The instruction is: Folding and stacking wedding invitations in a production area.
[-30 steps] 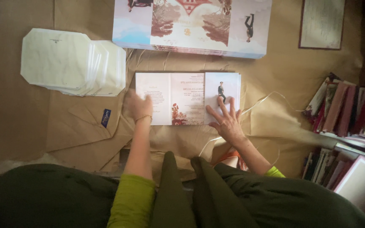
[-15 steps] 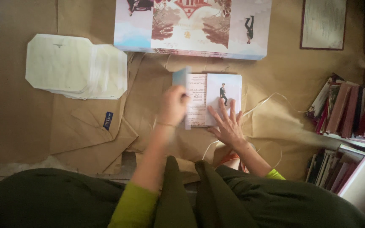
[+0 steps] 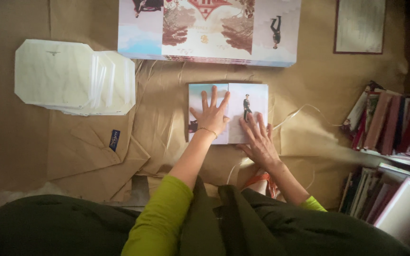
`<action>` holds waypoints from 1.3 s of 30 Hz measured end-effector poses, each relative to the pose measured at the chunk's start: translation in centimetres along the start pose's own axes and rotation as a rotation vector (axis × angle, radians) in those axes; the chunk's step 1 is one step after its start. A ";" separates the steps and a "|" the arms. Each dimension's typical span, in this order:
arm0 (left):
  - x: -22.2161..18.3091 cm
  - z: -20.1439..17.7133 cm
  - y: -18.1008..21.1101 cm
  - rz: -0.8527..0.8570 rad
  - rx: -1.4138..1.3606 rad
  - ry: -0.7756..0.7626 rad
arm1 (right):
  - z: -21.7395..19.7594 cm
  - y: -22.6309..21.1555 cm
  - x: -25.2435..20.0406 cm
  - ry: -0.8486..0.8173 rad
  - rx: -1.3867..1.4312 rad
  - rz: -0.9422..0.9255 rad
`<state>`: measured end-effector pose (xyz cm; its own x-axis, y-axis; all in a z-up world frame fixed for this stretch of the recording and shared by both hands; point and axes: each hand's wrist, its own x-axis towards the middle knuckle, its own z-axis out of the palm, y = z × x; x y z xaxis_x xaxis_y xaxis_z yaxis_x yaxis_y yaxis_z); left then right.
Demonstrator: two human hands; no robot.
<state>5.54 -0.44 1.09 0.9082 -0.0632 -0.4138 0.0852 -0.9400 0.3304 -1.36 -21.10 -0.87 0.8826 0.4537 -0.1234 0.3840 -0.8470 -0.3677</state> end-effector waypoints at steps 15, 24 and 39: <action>0.1 0.5 -1.6 0.054 -0.009 -0.085 | -3.0 0.9 13.5 -0.016 0.199 0.036; 0.2 0.2 -1.2 0.035 0.079 -0.136 | -4.0 -0.2 13.1 -0.004 0.229 0.093; 1.6 3.8 -2.4 0.091 0.092 0.058 | 1.2 -6.5 3.2 -0.120 -0.209 -0.048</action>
<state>5.22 0.40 -3.57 0.9327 -0.1329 -0.3352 -0.0343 -0.9581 0.2844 -1.40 -13.80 -0.01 0.8281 0.5139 -0.2239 0.4833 -0.8569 -0.1791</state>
